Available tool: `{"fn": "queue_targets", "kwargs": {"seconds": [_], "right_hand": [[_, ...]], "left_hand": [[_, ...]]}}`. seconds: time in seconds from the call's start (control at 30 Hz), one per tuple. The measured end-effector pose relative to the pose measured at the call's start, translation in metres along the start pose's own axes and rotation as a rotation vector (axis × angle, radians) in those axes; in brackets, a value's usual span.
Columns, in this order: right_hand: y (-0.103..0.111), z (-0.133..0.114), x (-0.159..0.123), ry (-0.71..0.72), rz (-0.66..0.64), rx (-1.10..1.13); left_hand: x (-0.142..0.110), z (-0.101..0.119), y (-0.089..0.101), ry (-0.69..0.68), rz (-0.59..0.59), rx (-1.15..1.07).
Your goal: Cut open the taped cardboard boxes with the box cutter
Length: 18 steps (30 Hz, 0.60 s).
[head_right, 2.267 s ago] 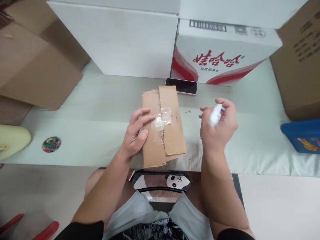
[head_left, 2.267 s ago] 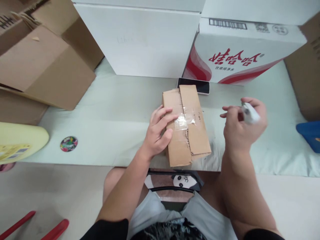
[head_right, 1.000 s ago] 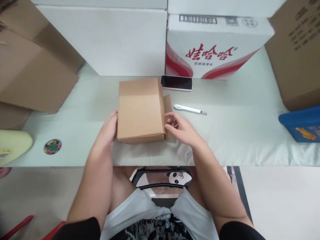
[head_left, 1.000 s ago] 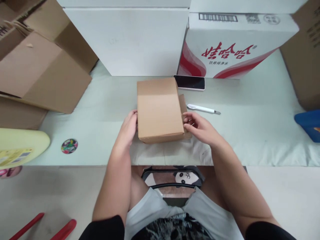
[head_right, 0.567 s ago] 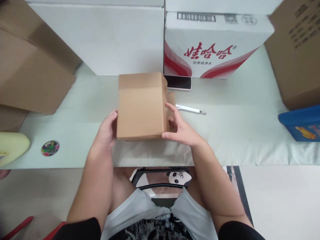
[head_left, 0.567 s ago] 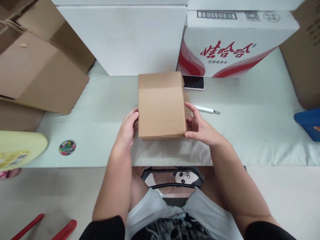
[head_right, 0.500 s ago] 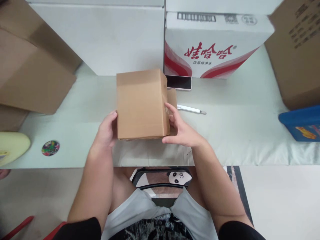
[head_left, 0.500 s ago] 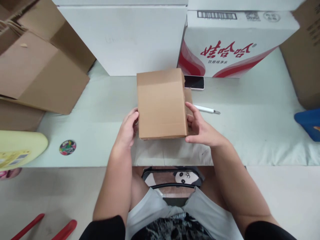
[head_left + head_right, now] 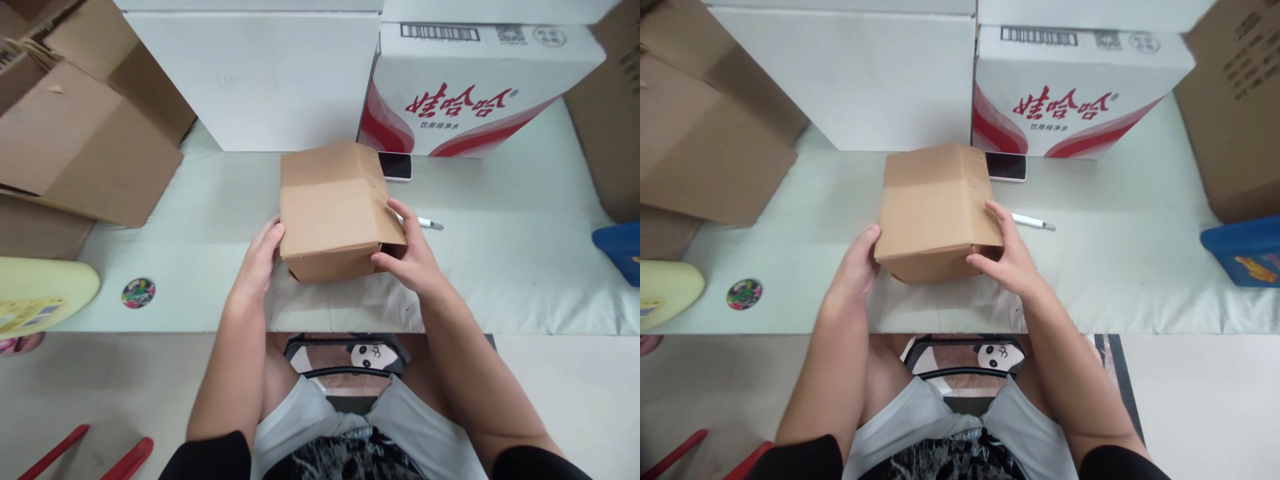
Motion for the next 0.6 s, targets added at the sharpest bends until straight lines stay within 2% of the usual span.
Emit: {"fn": "queue_targets", "kwargs": {"seconds": [0.17, 0.27, 0.6], "right_hand": [[-0.0018, -0.006, 0.0014, -0.075, 0.048, 0.121], [-0.0017, -0.0092, 0.0017, -0.106, 0.052, 0.129], [0.0005, -0.0038, 0.001, -0.095, 0.05, 0.102]], "left_hand": [[-0.0012, 0.0031, 0.0022, -0.135, -0.133, 0.042], [-0.0012, 0.0032, 0.0031, -0.155, -0.209, 0.127], [-0.0027, 0.0051, 0.0078, -0.112, -0.238, 0.219]]}}
Point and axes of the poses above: each hand's wrist, its own x-axis towards the middle knuckle, its own y-axis out of the back of the hand, z = x × y, the point moved 1 cm from there along x, towards the middle knuckle, and after that the axes turned 2 degrees about -x, right-handed, at the moved point
